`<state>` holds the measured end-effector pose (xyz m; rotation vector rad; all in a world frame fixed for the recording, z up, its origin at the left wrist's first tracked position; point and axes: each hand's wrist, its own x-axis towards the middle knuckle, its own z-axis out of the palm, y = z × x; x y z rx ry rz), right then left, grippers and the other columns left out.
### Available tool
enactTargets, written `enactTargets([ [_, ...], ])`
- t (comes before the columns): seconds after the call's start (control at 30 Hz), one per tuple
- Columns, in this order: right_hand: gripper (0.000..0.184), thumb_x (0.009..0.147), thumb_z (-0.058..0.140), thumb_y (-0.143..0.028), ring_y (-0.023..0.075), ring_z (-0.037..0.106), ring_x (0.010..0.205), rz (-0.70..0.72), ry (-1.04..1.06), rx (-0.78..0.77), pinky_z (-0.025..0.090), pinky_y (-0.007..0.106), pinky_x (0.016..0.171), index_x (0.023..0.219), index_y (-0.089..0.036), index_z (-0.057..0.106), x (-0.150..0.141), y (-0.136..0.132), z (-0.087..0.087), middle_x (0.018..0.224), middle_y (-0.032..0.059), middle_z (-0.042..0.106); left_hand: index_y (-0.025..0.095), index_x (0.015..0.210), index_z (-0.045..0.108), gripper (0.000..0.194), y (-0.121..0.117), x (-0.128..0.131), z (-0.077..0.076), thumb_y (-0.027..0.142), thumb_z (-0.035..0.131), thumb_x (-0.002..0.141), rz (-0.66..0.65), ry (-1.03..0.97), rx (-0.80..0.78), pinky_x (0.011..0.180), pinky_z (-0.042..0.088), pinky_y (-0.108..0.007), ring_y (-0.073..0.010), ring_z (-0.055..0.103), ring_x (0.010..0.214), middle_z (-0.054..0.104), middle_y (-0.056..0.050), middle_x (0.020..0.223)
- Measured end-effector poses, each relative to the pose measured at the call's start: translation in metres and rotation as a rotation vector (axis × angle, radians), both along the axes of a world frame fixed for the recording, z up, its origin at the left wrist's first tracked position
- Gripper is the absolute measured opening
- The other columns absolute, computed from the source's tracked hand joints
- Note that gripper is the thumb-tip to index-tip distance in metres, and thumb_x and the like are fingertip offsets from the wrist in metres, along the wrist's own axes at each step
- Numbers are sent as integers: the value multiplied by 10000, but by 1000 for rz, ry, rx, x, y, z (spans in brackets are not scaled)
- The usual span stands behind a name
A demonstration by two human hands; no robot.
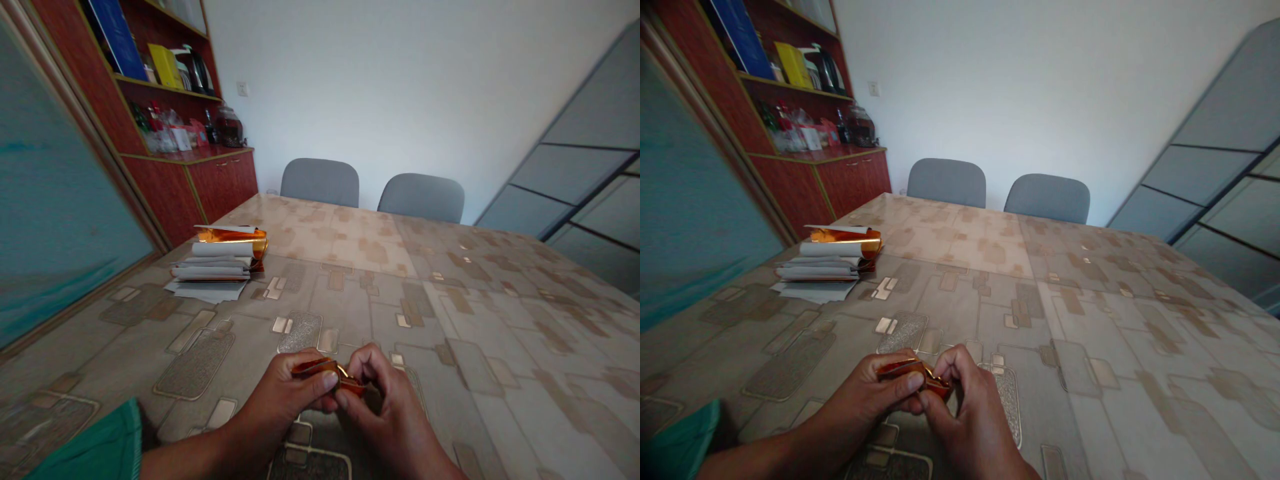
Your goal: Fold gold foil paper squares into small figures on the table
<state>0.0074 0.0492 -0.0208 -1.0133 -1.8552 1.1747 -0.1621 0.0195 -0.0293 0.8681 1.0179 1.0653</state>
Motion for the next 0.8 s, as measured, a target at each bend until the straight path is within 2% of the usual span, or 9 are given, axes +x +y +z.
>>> enactTargets([
  [0.2, 156, 775, 620, -268, 140, 498, 592, -18, -23, 48, 372, 245, 536, 765, -238, 466, 3, 0, 6, 669, -36, 523, 136, 841, 784, 354, 0, 0, 3, 465, 852, 732, 37, -33, -27, 761, 546, -315, -224, 676, 821, 723, -59, 840],
  [0.33, 113, 768, 628, -225, 160, 555, 647, -36, -96, 82, 415, 262, 585, 788, -232, 517, 4, -1, 1, 721, -11, 599, 136, 806, 771, 356, 1, 0, 3, 469, 861, 717, 54, -40, -15, 759, 544, -307, -229, 674, 830, 698, -47, 801],
  [0.43, 105, 787, 625, -219, 170, 589, 666, -28, -105, 59, 432, 269, 602, 774, -233, 522, 3, -2, -4, 731, 1, 636, 131, 809, 786, 362, 0, 1, 3, 482, 840, 736, 44, 3, 27, 739, 528, -289, -228, 652, 836, 671, -53, 821],
  [0.63, 111, 811, 601, -204, 169, 623, 643, -15, -29, -25, 454, 263, 595, 751, -235, 513, 1, -2, -10, 702, 5, 675, 135, 695, 784, 346, 0, 2, 3, 475, 821, 744, 57, 107, 116, 660, 484, -250, -183, 590, 725, 608, -35, 722],
  [0.8, 108, 792, 624, -175, 149, 612, 610, -30, -7, -14, 436, 235, 565, 743, -226, 541, 3, 1, -10, 676, -8, 680, 133, 801, 793, 348, -1, 0, -3, 478, 819, 762, 23, 44, 77, 732, 516, -276, -205, 630, 802, 646, -45, 811],
])
